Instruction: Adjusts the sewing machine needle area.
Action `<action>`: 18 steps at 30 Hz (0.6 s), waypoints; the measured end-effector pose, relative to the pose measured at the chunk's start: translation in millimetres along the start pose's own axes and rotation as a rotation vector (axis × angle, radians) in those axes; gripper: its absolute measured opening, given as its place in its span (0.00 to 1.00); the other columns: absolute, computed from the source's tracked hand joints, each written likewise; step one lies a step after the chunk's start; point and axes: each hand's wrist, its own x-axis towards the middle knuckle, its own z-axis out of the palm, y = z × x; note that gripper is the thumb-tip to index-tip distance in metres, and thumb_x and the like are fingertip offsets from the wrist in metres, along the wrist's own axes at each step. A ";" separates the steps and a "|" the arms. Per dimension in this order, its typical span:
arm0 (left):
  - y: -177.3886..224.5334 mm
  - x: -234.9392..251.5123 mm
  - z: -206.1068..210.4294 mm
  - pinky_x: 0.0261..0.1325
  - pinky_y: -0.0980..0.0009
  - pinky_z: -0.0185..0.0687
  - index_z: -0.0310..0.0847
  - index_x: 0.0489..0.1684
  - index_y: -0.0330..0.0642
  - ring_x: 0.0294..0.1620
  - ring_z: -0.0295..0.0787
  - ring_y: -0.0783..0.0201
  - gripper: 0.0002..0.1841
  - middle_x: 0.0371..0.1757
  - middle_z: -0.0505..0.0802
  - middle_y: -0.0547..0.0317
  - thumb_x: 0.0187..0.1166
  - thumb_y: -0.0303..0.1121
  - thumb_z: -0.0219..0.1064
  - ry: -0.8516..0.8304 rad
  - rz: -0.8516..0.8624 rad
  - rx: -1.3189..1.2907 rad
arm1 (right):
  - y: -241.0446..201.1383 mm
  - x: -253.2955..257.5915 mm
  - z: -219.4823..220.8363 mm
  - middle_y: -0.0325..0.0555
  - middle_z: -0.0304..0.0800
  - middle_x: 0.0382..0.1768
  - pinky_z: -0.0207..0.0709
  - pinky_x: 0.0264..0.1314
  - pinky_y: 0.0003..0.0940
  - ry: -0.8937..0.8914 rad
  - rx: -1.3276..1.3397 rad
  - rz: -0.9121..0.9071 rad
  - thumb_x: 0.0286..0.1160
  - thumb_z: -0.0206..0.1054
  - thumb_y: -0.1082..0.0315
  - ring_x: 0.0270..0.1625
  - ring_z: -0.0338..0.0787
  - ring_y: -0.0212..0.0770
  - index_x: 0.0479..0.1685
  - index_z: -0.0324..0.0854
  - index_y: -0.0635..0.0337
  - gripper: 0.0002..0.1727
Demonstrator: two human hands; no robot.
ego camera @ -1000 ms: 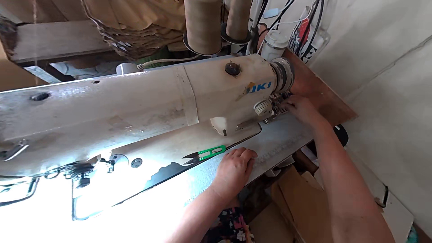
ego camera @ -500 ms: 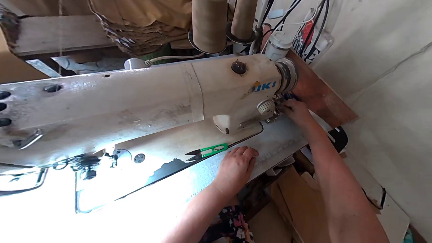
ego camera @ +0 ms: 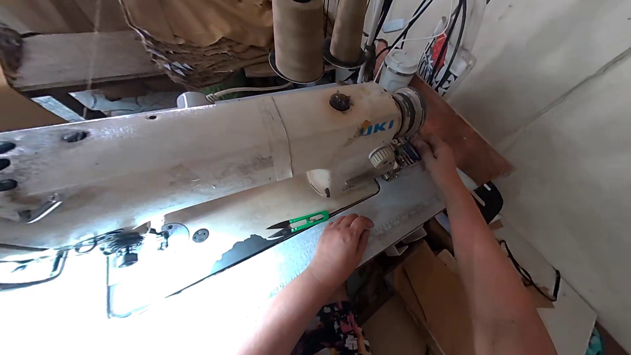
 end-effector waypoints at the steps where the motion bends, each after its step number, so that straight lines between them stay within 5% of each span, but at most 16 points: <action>1: 0.3 -0.3 -0.6 0.54 0.52 0.87 0.89 0.54 0.49 0.52 0.94 0.52 0.13 0.48 0.95 0.54 0.86 0.37 0.58 -0.010 -0.005 -0.004 | 5.5 -4.3 4.4 0.46 0.91 0.56 0.80 0.32 0.28 0.017 0.165 0.040 0.93 0.52 0.63 0.30 0.84 0.30 0.62 0.80 0.64 0.17; 4: 0.1 -0.4 -0.8 0.55 0.52 0.87 0.89 0.53 0.49 0.52 0.93 0.52 0.13 0.48 0.95 0.54 0.86 0.37 0.58 -0.011 -0.006 -0.005 | 15.5 -12.2 19.6 0.36 0.91 0.47 0.76 0.25 0.21 0.035 0.528 0.153 0.94 0.50 0.61 0.22 0.78 0.23 0.57 0.76 0.61 0.15; 7: -0.6 -0.8 0.0 0.54 0.53 0.88 0.90 0.52 0.48 0.50 0.94 0.53 0.12 0.47 0.95 0.54 0.85 0.37 0.59 0.003 0.002 -0.002 | 10.3 -13.5 26.4 0.42 0.80 0.35 0.79 0.27 0.27 0.020 0.378 0.280 0.94 0.52 0.61 0.24 0.78 0.31 0.59 0.76 0.65 0.16; 10: -1.2 -0.9 0.9 0.54 0.53 0.88 0.90 0.52 0.48 0.50 0.94 0.53 0.12 0.47 0.95 0.54 0.85 0.37 0.59 0.017 0.011 0.001 | 5.6 -12.9 22.5 0.55 0.90 0.50 0.83 0.44 0.43 -0.091 0.024 0.286 0.92 0.57 0.62 0.39 0.88 0.44 0.65 0.82 0.64 0.17; 14: -1.5 -1.3 1.3 0.55 0.54 0.88 0.90 0.52 0.49 0.51 0.94 0.53 0.13 0.47 0.95 0.55 0.85 0.37 0.59 0.019 0.016 0.014 | 9.0 -16.0 21.9 0.56 0.94 0.54 0.82 0.66 0.53 -0.138 -0.186 0.170 0.86 0.62 0.71 0.56 0.93 0.52 0.61 0.89 0.62 0.14; 18: -0.2 -0.8 -0.4 0.55 0.52 0.88 0.90 0.53 0.48 0.52 0.94 0.52 0.13 0.48 0.95 0.54 0.85 0.37 0.59 0.005 0.009 0.014 | 8.4 -20.9 22.1 0.59 0.94 0.57 0.81 0.68 0.59 -0.112 -0.380 0.013 0.84 0.62 0.73 0.60 0.93 0.58 0.61 0.90 0.61 0.15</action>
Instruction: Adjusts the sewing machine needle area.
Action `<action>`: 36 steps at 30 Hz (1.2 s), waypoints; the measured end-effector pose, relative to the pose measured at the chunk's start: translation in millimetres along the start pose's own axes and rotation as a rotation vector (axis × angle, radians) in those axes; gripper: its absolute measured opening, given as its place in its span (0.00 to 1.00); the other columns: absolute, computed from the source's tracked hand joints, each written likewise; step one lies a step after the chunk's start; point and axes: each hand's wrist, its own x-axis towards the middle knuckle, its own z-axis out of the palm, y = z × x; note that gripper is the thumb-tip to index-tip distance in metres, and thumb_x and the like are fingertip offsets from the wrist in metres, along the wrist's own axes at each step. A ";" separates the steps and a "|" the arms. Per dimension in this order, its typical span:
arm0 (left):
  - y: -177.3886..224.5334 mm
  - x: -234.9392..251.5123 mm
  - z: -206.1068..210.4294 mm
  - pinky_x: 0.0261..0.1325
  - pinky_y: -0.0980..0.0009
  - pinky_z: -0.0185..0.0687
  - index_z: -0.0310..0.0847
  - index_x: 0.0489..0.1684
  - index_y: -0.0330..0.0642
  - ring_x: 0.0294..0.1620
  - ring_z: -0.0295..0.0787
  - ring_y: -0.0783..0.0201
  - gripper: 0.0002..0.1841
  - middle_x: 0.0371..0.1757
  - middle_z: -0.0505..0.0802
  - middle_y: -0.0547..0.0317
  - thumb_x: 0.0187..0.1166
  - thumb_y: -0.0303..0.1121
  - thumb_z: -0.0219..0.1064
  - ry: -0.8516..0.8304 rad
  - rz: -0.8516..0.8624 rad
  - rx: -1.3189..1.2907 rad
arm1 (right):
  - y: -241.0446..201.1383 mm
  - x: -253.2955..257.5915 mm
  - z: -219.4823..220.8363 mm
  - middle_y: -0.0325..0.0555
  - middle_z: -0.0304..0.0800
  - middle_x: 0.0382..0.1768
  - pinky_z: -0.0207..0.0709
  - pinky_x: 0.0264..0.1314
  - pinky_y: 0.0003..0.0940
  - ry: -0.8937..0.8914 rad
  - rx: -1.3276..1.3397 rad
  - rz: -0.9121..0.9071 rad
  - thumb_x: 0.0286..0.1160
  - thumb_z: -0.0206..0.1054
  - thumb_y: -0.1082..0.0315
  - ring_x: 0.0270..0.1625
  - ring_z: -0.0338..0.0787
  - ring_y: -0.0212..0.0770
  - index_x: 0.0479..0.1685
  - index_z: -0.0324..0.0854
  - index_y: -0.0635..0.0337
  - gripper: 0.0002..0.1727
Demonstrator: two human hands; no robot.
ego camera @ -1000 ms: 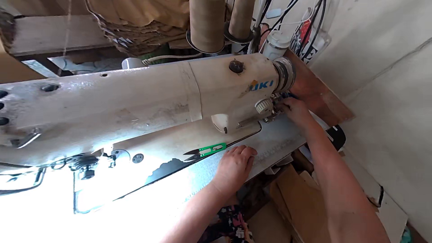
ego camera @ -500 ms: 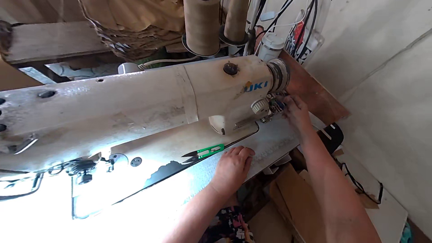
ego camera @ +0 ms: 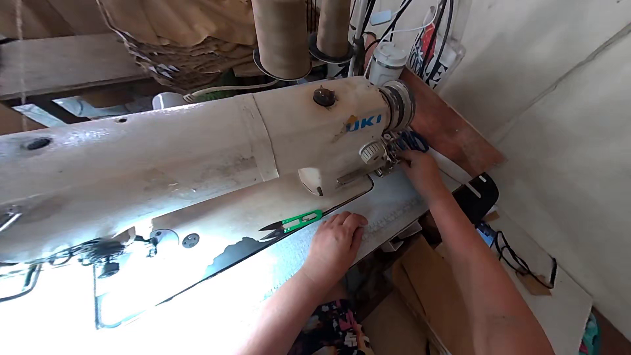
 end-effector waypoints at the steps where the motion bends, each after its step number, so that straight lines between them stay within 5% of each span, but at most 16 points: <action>1: -0.2 0.0 0.1 0.55 0.52 0.88 0.90 0.53 0.48 0.52 0.94 0.52 0.13 0.48 0.95 0.54 0.85 0.37 0.59 -0.002 -0.002 0.002 | 1.1 -0.4 1.9 0.59 0.94 0.57 0.81 0.67 0.60 0.017 -0.041 -0.031 0.84 0.61 0.73 0.60 0.93 0.59 0.61 0.90 0.61 0.15; 7: -1.4 0.2 1.5 0.54 0.53 0.88 0.90 0.52 0.48 0.49 0.94 0.53 0.13 0.46 0.95 0.55 0.85 0.37 0.59 0.012 0.004 0.007 | 7.6 9.1 14.7 0.56 0.95 0.55 0.83 0.65 0.57 0.134 -0.025 -0.073 0.87 0.60 0.71 0.58 0.94 0.57 0.58 0.92 0.58 0.14; 13: -2.3 0.1 2.3 0.52 0.55 0.88 0.90 0.51 0.50 0.47 0.94 0.56 0.12 0.44 0.95 0.57 0.84 0.38 0.59 0.030 0.014 0.034 | 7.5 28.5 8.0 0.56 0.94 0.50 0.82 0.63 0.54 0.252 0.219 0.165 0.89 0.59 0.63 0.54 0.93 0.52 0.59 0.88 0.63 0.16; 16: -2.8 -0.2 3.0 0.52 0.56 0.88 0.90 0.50 0.50 0.46 0.93 0.57 0.12 0.44 0.94 0.58 0.84 0.38 0.59 0.038 0.014 0.034 | 8.6 36.6 -1.2 0.55 0.93 0.51 0.82 0.62 0.44 0.327 0.449 0.216 0.89 0.60 0.64 0.52 0.92 0.44 0.59 0.87 0.66 0.16; 19: -2.7 -0.3 3.8 0.52 0.56 0.89 0.90 0.50 0.50 0.46 0.94 0.57 0.12 0.44 0.95 0.58 0.84 0.39 0.59 0.048 0.017 0.037 | 7.1 39.0 -5.3 0.41 0.86 0.38 0.76 0.30 0.23 0.364 0.836 0.224 0.90 0.59 0.64 0.25 0.78 0.27 0.57 0.84 0.64 0.13; 23: -2.1 -1.0 4.0 0.51 0.57 0.89 0.90 0.50 0.50 0.45 0.93 0.58 0.12 0.43 0.94 0.59 0.84 0.39 0.59 0.052 0.015 0.040 | 3.3 32.4 -3.5 0.35 0.91 0.39 0.69 0.19 0.16 0.281 1.329 0.212 0.95 0.47 0.64 0.18 0.74 0.22 0.56 0.76 0.57 0.12; 27: -2.6 -1.0 3.7 0.52 0.57 0.88 0.91 0.49 0.50 0.45 0.93 0.58 0.12 0.43 0.95 0.59 0.84 0.39 0.59 0.053 0.014 0.037 | 5.3 23.1 -7.6 0.34 0.74 0.25 0.70 0.20 0.21 0.173 0.981 0.220 0.95 0.50 0.63 0.18 0.71 0.26 0.55 0.76 0.60 0.13; 30: -2.5 -1.0 3.1 0.53 0.56 0.88 0.91 0.50 0.50 0.47 0.93 0.57 0.12 0.44 0.95 0.58 0.84 0.39 0.59 0.043 0.014 0.033 | 1.4 16.2 -18.7 0.53 0.89 0.48 0.81 0.44 0.42 -0.014 0.443 0.215 0.90 0.60 0.61 0.39 0.87 0.43 0.63 0.84 0.62 0.16; 32: -2.5 -1.1 3.0 0.52 0.56 0.88 0.90 0.50 0.50 0.46 0.93 0.57 0.12 0.43 0.94 0.58 0.84 0.39 0.60 0.042 0.011 0.038 | -1.7 14.6 -18.7 0.55 0.93 0.56 0.82 0.65 0.54 -0.088 0.241 0.170 0.86 0.65 0.62 0.56 0.93 0.51 0.62 0.88 0.59 0.15; 36: -2.5 -1.3 3.1 0.52 0.56 0.88 0.90 0.49 0.50 0.46 0.93 0.57 0.12 0.43 0.94 0.58 0.83 0.38 0.60 0.050 0.015 0.036 | -10.4 12.1 -24.2 0.51 0.95 0.54 0.79 0.69 0.59 -0.113 0.026 0.072 0.87 0.63 0.64 0.60 0.92 0.53 0.57 0.92 0.54 0.13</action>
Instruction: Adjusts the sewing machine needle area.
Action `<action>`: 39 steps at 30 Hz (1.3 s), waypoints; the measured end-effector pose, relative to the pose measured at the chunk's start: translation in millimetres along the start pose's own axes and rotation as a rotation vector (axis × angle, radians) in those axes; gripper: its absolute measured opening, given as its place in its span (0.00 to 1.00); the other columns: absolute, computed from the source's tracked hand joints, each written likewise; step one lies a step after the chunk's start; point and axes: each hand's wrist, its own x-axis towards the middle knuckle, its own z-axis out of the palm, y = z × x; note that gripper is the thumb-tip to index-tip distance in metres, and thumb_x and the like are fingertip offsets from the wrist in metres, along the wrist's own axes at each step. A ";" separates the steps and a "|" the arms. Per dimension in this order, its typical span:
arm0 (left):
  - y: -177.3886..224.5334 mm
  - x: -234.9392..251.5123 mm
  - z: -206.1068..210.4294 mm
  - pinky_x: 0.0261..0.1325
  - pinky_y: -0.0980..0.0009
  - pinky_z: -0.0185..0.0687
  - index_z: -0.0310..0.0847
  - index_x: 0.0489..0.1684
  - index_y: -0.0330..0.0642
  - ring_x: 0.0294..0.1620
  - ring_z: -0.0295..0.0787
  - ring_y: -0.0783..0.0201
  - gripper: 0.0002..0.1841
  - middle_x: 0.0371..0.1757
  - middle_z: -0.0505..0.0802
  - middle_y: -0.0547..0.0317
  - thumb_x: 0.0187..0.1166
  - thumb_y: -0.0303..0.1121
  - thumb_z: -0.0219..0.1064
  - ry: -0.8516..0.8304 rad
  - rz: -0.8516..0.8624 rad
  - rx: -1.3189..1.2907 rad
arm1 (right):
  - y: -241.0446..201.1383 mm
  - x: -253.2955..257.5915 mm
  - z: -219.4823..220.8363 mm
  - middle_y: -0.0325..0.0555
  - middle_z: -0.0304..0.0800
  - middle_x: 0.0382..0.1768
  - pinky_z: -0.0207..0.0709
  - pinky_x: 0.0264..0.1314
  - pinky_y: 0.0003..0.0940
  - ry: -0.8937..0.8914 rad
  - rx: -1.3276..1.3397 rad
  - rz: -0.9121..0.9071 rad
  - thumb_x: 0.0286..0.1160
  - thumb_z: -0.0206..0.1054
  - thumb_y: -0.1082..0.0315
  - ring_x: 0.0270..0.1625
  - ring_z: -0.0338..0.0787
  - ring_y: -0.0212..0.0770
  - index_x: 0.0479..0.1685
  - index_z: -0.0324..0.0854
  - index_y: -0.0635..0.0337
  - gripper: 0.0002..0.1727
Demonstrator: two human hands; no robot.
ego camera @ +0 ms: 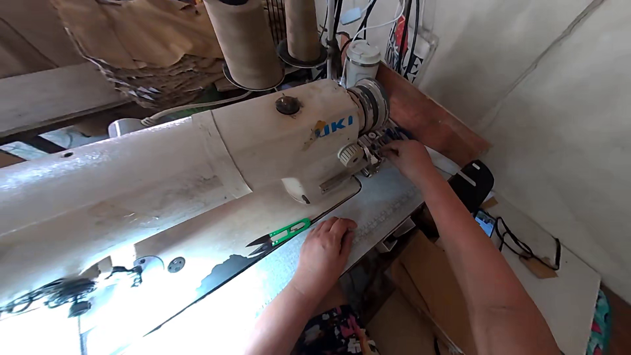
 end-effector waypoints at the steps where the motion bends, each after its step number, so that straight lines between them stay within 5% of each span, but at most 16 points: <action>1: 0.3 0.3 -0.3 0.52 0.56 0.88 0.90 0.49 0.50 0.45 0.93 0.57 0.12 0.43 0.94 0.58 0.83 0.38 0.60 -0.001 -0.001 -0.001 | -3.4 -0.6 -1.9 0.52 0.95 0.54 0.79 0.69 0.59 0.004 -0.036 -0.010 0.87 0.62 0.64 0.60 0.92 0.54 0.57 0.92 0.54 0.13; 9: 0.4 1.2 -0.5 0.54 0.56 0.89 0.90 0.50 0.50 0.48 0.94 0.57 0.12 0.44 0.95 0.58 0.83 0.38 0.60 -0.016 -0.001 0.008 | 5.3 5.3 11.0 0.56 0.94 0.56 0.82 0.63 0.64 0.002 -0.281 -0.139 0.88 0.59 0.68 0.59 0.93 0.62 0.63 0.90 0.50 0.16; 13: 0.4 1.3 0.4 0.53 0.57 0.89 0.91 0.49 0.50 0.48 0.94 0.57 0.12 0.44 0.95 0.58 0.83 0.38 0.60 -0.006 0.006 0.002 | 15.0 5.8 23.0 0.54 0.95 0.57 0.82 0.65 0.61 0.078 -0.183 -0.150 0.85 0.61 0.71 0.59 0.94 0.59 0.62 0.91 0.53 0.15; 20: 0.5 0.8 0.0 0.52 0.58 0.89 0.91 0.49 0.51 0.47 0.94 0.58 0.12 0.43 0.95 0.59 0.83 0.38 0.60 -0.002 -0.003 0.006 | 12.1 24.5 19.7 0.56 0.95 0.51 0.82 0.64 0.61 0.242 0.003 0.007 0.90 0.59 0.59 0.57 0.94 0.58 0.58 0.90 0.58 0.16; 26: 1.7 1.0 -1.5 0.52 0.54 0.88 0.90 0.50 0.49 0.48 0.94 0.55 0.12 0.44 0.95 0.57 0.83 0.38 0.60 -0.025 -0.010 -0.014 | 13.8 25.1 6.7 0.55 0.93 0.48 0.82 0.61 0.48 0.387 0.326 0.051 0.89 0.60 0.62 0.50 0.92 0.47 0.58 0.87 0.64 0.16; 31: 0.2 0.5 -0.1 0.52 0.55 0.89 0.90 0.50 0.50 0.47 0.93 0.57 0.12 0.44 0.95 0.58 0.84 0.39 0.60 -0.013 -0.003 0.001 | 20.6 18.6 12.1 0.37 0.86 0.42 0.67 0.23 0.19 0.346 0.991 0.120 0.92 0.55 0.62 0.20 0.71 0.23 0.59 0.81 0.60 0.14; 34: -1.1 0.3 1.3 0.51 0.57 0.89 0.91 0.50 0.50 0.45 0.93 0.58 0.13 0.43 0.95 0.58 0.83 0.39 0.59 -0.002 0.004 0.010 | 16.7 14.8 17.4 0.37 0.93 0.46 0.61 0.15 0.14 0.263 1.402 0.078 0.95 0.47 0.62 0.14 0.67 0.19 0.60 0.76 0.57 0.14; 37: -1.6 0.1 1.6 0.49 0.59 0.89 0.91 0.49 0.50 0.44 0.93 0.59 0.13 0.43 0.94 0.59 0.83 0.39 0.60 0.009 0.006 0.019 | 11.9 10.6 18.4 0.31 0.78 0.26 0.64 0.15 0.16 0.234 1.282 0.095 0.96 0.47 0.62 0.15 0.67 0.22 0.55 0.74 0.58 0.13; 39: -1.7 0.1 1.9 0.49 0.60 0.89 0.91 0.49 0.50 0.43 0.93 0.60 0.13 0.42 0.95 0.59 0.82 0.39 0.60 0.017 0.009 0.025 | 11.0 6.3 14.3 0.37 0.76 0.27 0.69 0.21 0.22 0.233 0.925 0.110 0.93 0.53 0.62 0.19 0.72 0.27 0.57 0.79 0.62 0.14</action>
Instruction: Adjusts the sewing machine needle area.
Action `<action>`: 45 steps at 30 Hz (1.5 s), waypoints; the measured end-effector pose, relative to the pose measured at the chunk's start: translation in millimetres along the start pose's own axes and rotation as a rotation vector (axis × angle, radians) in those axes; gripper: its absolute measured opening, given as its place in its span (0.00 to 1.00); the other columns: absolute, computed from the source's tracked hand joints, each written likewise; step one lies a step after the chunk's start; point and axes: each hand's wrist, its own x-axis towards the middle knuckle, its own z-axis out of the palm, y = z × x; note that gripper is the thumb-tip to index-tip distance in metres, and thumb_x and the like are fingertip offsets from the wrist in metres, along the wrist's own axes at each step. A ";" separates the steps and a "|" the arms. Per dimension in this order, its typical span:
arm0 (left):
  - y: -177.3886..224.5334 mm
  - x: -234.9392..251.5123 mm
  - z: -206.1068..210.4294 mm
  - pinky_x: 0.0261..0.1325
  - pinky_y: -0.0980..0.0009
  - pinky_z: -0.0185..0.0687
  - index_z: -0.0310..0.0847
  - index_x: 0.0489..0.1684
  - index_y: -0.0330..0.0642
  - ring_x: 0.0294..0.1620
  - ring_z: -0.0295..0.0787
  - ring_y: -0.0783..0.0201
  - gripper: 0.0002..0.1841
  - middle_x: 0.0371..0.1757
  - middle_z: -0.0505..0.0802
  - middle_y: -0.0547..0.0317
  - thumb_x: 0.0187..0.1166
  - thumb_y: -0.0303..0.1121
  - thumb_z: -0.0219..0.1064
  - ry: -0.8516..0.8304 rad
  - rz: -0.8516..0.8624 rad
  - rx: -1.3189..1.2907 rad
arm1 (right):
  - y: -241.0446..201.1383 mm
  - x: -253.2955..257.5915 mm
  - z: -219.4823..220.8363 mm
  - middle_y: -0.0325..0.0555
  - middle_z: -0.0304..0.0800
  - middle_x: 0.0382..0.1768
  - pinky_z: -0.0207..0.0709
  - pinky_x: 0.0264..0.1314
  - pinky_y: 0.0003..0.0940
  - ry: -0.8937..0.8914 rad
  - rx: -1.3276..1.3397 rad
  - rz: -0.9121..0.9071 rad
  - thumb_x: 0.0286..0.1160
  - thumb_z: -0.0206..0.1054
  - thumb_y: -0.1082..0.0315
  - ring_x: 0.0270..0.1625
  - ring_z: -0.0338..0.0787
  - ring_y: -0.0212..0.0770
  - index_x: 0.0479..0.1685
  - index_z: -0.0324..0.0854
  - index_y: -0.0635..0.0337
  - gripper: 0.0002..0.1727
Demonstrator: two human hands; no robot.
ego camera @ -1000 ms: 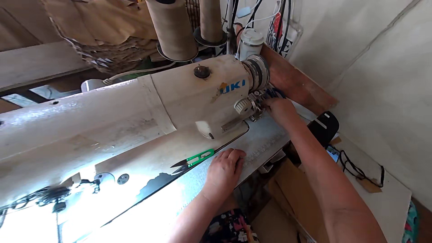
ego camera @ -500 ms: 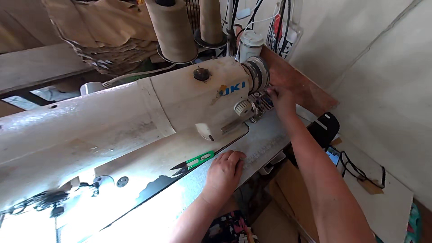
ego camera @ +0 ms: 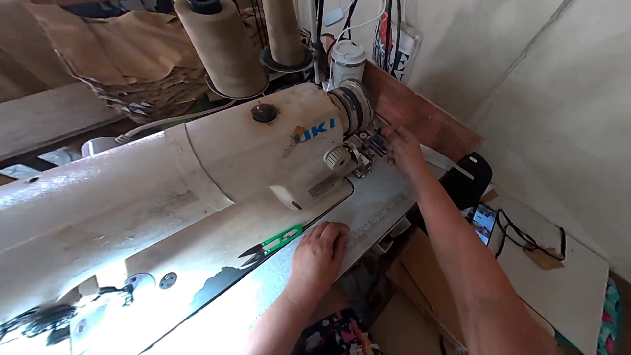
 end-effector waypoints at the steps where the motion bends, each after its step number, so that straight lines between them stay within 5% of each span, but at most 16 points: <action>1: 0.3 -0.2 -0.1 0.49 0.60 0.89 0.91 0.49 0.50 0.43 0.93 0.60 0.12 0.42 0.95 0.60 0.82 0.39 0.60 0.001 -0.001 0.002 | -4.3 -3.3 -2.5 0.44 0.83 0.36 0.75 0.30 0.28 -0.017 -0.217 -0.013 0.92 0.57 0.61 0.27 0.79 0.33 0.60 0.82 0.63 0.15; 3: 0.4 -0.1 -0.6 0.49 0.61 0.89 0.91 0.49 0.50 0.42 0.93 0.61 0.12 0.42 0.94 0.60 0.82 0.39 0.60 0.001 -0.004 0.004 | -13.3 -9.1 -4.9 0.55 0.89 0.58 0.84 0.60 0.47 -0.101 -0.568 -0.016 0.88 0.62 0.61 0.53 0.91 0.47 0.64 0.85 0.60 0.16; 5: 0.8 0.1 -0.8 0.48 0.61 0.89 0.91 0.49 0.50 0.42 0.92 0.61 0.12 0.42 0.94 0.60 0.82 0.39 0.60 0.000 -0.006 0.006 | -19.6 -13.7 -2.8 0.55 0.92 0.60 0.80 0.70 0.57 -0.167 -0.801 0.008 0.87 0.63 0.63 0.62 0.91 0.54 0.62 0.89 0.57 0.15; 9: 1.3 0.1 -1.4 0.50 0.60 0.89 0.91 0.48 0.50 0.44 0.93 0.60 0.12 0.42 0.94 0.60 0.82 0.39 0.60 0.003 -0.004 0.009 | -24.8 -17.8 -0.1 0.52 0.95 0.56 0.80 0.67 0.60 -0.195 -1.012 -0.016 0.88 0.62 0.63 0.60 0.92 0.56 0.60 0.91 0.52 0.14; 15: 2.5 0.7 -3.0 0.51 0.57 0.89 0.91 0.49 0.49 0.45 0.93 0.58 0.12 0.43 0.95 0.59 0.83 0.38 0.60 -0.024 -0.017 -0.019 | -7.5 -21.3 -6.8 0.52 0.96 0.54 0.85 0.58 0.59 -0.112 -1.000 -0.403 0.88 0.61 0.64 0.54 0.96 0.55 0.55 0.93 0.55 0.14; 21: 2.2 0.7 -2.3 0.53 0.57 0.89 0.90 0.50 0.50 0.47 0.94 0.58 0.12 0.44 0.95 0.58 0.83 0.38 0.60 -0.024 -0.011 -0.022 | -2.4 -17.6 -1.9 0.54 0.96 0.50 0.87 0.52 0.59 -0.030 -0.976 -0.556 0.88 0.61 0.63 0.52 0.96 0.57 0.53 0.92 0.57 0.13; 25: 2.2 1.0 -1.7 0.52 0.57 0.89 0.91 0.49 0.49 0.47 0.94 0.57 0.12 0.44 0.95 0.58 0.83 0.38 0.60 -0.019 -0.009 -0.025 | -10.1 -3.2 6.0 0.55 0.95 0.55 0.85 0.61 0.59 -0.032 -0.919 -0.507 0.89 0.60 0.63 0.57 0.95 0.56 0.56 0.91 0.57 0.15; 29: 1.8 1.0 -1.3 0.52 0.59 0.89 0.90 0.49 0.50 0.47 0.94 0.58 0.12 0.43 0.95 0.59 0.83 0.38 0.60 -0.010 -0.008 -0.027 | -5.4 22.9 14.6 0.55 0.94 0.48 0.84 0.58 0.58 -0.035 -0.831 -0.447 0.87 0.64 0.59 0.52 0.94 0.55 0.52 0.92 0.58 0.15; 35: 2.3 0.6 -1.4 0.53 0.59 0.89 0.91 0.48 0.50 0.46 0.94 0.58 0.12 0.43 0.95 0.59 0.83 0.38 0.60 -0.011 -0.006 -0.022 | 6.1 42.6 10.0 0.61 0.89 0.61 0.75 0.71 0.65 -0.320 -0.937 -0.138 0.83 0.66 0.67 0.66 0.87 0.62 0.55 0.93 0.58 0.12; 40: 2.8 1.1 -1.7 0.54 0.57 0.89 0.91 0.49 0.50 0.49 0.94 0.56 0.12 0.45 0.95 0.58 0.83 0.38 0.60 -0.019 -0.003 -0.026 | -14.8 20.3 -10.7 0.56 0.86 0.68 0.75 0.75 0.59 -0.422 -1.001 -0.234 0.83 0.67 0.69 0.72 0.84 0.57 0.51 0.93 0.59 0.10; 45: 3.3 1.6 -2.5 0.51 0.56 0.89 0.91 0.49 0.49 0.48 0.94 0.56 0.11 0.44 0.95 0.57 0.83 0.37 0.61 -0.033 -0.012 -0.048 | -48.2 19.6 0.2 0.60 0.88 0.61 0.80 0.64 0.66 -0.337 -1.142 -0.313 0.87 0.63 0.63 0.63 0.89 0.62 0.54 0.91 0.59 0.13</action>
